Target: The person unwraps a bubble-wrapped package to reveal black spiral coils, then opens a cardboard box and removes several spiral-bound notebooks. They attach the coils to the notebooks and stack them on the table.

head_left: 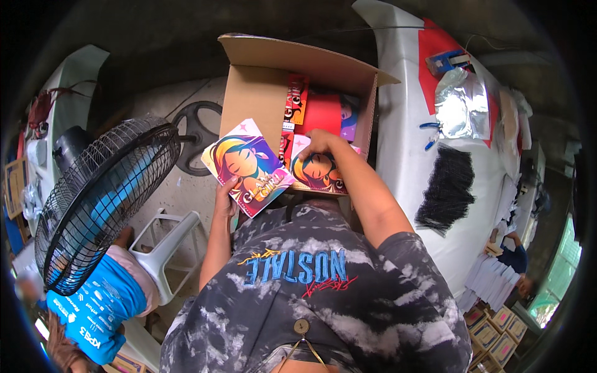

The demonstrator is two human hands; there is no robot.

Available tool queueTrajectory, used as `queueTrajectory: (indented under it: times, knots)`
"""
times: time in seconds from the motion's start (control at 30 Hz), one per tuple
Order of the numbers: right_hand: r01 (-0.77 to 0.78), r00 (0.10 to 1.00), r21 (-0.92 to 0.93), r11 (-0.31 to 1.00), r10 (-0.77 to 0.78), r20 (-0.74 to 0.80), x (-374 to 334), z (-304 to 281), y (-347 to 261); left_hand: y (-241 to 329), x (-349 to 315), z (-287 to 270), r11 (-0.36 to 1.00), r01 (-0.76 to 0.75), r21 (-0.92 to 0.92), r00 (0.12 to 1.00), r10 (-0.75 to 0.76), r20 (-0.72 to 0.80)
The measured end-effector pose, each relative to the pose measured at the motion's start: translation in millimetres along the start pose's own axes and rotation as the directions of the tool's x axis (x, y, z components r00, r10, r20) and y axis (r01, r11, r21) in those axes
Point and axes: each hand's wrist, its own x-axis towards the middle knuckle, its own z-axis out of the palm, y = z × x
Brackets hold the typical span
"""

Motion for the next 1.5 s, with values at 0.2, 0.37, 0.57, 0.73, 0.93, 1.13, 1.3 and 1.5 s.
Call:
queueTrajectory:
  times: [0.2, 0.37, 0.57, 0.73, 0.93, 1.13, 1.3, 1.5]
  knots:
    - [0.025, 0.979, -0.095, 0.995, -0.044, -0.198, 3, 19, 10, 4, -1, 6, 1.0, 0.003, 0.027, 0.999, -0.002, -0.037]
    - [0.034, 0.973, -0.121, 0.992, -0.061, -0.223, -7, 28, 9, 5, -4, 6, 1.0, 0.002, 0.028, 1.0, -0.001, -0.024]
    - [-0.012, 0.977, -0.213, 0.977, -0.034, -0.211, -14, 22, 4, 3, -3, 8, 0.999, 0.018, 0.046, 0.999, -0.016, -0.035]
    - [-0.041, 0.988, -0.208, 0.977, 0.008, -0.156, -9, 18, 8, 2, -3, 10, 0.998, 0.02, 0.063, 0.999, -0.017, -0.042]
    - [-0.088, 0.992, -0.272, 0.958, 0.059, -0.114, 1, 11, 2, 3, -4, 14, 0.994, 0.033, 0.107, 0.999, -0.029, -0.042]
    - [-0.07, 0.994, -0.205, 0.976, 0.051, -0.099, 0, 9, 7, -2, -2, 14, 0.994, 0.016, 0.105, 1.0, -0.013, -0.026]
    - [-0.027, 0.997, -0.155, 0.988, 0.014, -0.082, -12, 9, 9, -7, 0, 5, 0.994, 0.002, 0.111, 1.0, 0.001, -0.027]
    - [-0.028, 0.995, -0.198, 0.98, 0.009, -0.099, -12, 10, 13, -11, 4, 4, 0.994, 0.003, 0.106, 1.0, 0.0, -0.029]
